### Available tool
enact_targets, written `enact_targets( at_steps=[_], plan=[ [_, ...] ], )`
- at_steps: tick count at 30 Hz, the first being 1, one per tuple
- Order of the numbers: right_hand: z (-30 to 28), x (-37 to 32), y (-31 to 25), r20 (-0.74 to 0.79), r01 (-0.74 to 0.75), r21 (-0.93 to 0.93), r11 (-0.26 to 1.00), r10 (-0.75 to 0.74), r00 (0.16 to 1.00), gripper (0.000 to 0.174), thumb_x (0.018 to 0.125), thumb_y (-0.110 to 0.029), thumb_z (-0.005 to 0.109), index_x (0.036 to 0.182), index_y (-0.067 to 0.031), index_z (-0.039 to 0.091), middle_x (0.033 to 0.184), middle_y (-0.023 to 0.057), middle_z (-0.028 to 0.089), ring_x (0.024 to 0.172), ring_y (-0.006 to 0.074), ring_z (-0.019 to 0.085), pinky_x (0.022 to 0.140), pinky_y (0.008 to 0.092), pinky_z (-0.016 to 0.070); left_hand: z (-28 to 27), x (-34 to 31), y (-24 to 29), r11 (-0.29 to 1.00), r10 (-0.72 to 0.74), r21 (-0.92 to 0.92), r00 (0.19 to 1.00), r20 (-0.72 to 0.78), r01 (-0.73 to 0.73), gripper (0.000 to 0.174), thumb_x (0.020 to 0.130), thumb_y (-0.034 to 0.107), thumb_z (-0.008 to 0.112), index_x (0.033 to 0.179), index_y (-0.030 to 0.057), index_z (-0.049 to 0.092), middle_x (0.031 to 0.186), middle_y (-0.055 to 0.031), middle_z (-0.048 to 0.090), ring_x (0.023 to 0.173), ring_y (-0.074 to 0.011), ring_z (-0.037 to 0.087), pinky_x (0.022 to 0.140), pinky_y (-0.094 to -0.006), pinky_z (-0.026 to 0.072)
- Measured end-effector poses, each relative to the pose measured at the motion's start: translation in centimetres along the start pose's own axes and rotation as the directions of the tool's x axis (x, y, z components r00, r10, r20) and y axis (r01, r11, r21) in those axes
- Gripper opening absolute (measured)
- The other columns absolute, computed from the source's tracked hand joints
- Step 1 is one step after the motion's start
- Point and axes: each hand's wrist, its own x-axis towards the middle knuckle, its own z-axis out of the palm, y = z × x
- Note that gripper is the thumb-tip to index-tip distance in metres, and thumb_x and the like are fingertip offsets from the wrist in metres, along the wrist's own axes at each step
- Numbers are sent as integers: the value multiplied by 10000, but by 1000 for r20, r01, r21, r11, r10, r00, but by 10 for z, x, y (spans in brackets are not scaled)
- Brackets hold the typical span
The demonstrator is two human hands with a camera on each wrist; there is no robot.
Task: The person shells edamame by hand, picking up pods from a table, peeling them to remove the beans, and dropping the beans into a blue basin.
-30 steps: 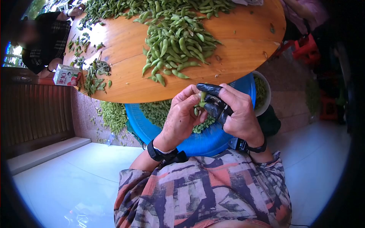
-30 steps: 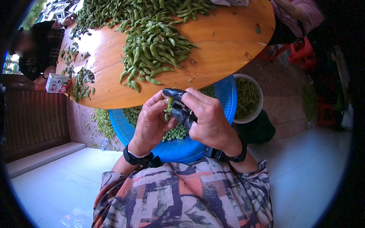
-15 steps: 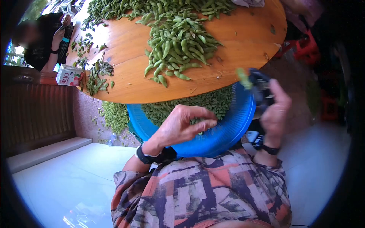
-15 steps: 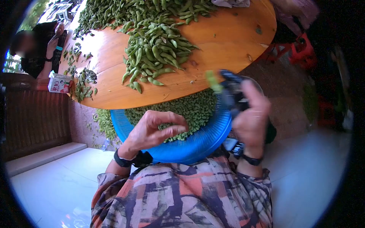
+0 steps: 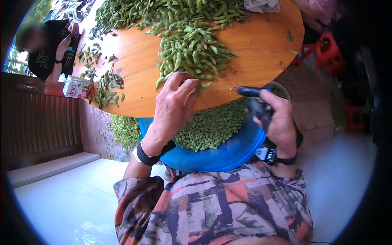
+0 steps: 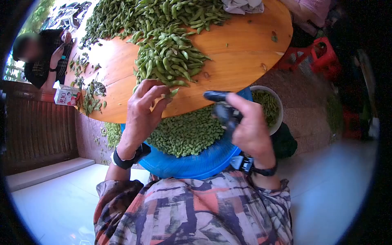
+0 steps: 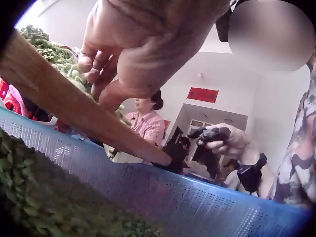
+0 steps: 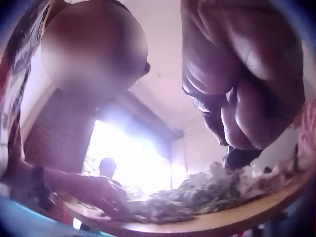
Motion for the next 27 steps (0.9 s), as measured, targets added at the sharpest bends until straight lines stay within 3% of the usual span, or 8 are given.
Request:
enact_targets(
  at_steps=[1,3,6,9,19,21,23,27],
  plan=[
    [10,7,1,70,-100,74,992,95,993,361,863,8,520,1190,-50,660,678,-40,502,614,49,444,546,223,363,0,-3,5,1000,1,-3,1000,1,-1,185,815,-8,683,993,36,660,969,-82,640,777,-196,620,648,-305,504],
    [27,19,1,100,8,5,1000,-9,995,322,846,14,521,1127,-27,672,646,-17,473,610,47,427,541,234,363,0,-7,14,794,-353,-443,909,223,417,166,848,13,702,1004,25,648,916,-27,674,732,-104,614,618,-252,489],
    [36,23,0,178,-109,97,989,90,980,240,832,11,527,1023,-8,671,650,6,495,617,55,456,557,242,389,13,-15,17,462,-339,-795,906,251,393,176,857,12,712,1018,14,641,812,10,671,671,-57,590,572,-221,473],
    [38,24,6,178,-2,87,996,-14,984,158,825,-3,557,956,8,644,678,23,507,643,72,496,577,256,414,11,-16,23,257,-426,-830,829,362,494,163,841,3,724,988,17,655,745,8,655,616,-60,585,549,-204,472],
    [35,17,5,182,8,212,977,-47,982,166,827,-22,586,977,2,651,742,9,512,657,67,496,561,233,391,15,-19,31,251,-474,-747,751,460,616,120,842,32,729,814,25,612,715,-22,637,575,-72,584,480,-208,461],
    [31,17,8,198,10,225,974,-56,979,165,857,-45,572,993,-2,654,712,-1,505,626,58,486,538,222,381,19,-23,28,-12,-371,-826,764,528,564,124,818,15,732,825,26,609,691,-61,626,531,-122,582,445,-230,429],
    [24,17,18,438,-288,580,762,6,899,198,916,-102,520,1037,-9,646,648,-21,491,547,40,454,480,206,352,32,-33,24,-319,-208,-802,789,579,505,132,840,28,696,931,16,601,715,-87,623,505,-161,558,410,-257,385],
    [26,16,22,457,-324,658,680,-19,889,232,956,-159,488,1067,-16,632,595,-31,480,486,22,421,435,187,312,40,-38,30,-474,-152,-761,810,566,443,142,854,46,700,940,28,588,748,-80,634,538,-154,565,442,-252,405]
  ],
)
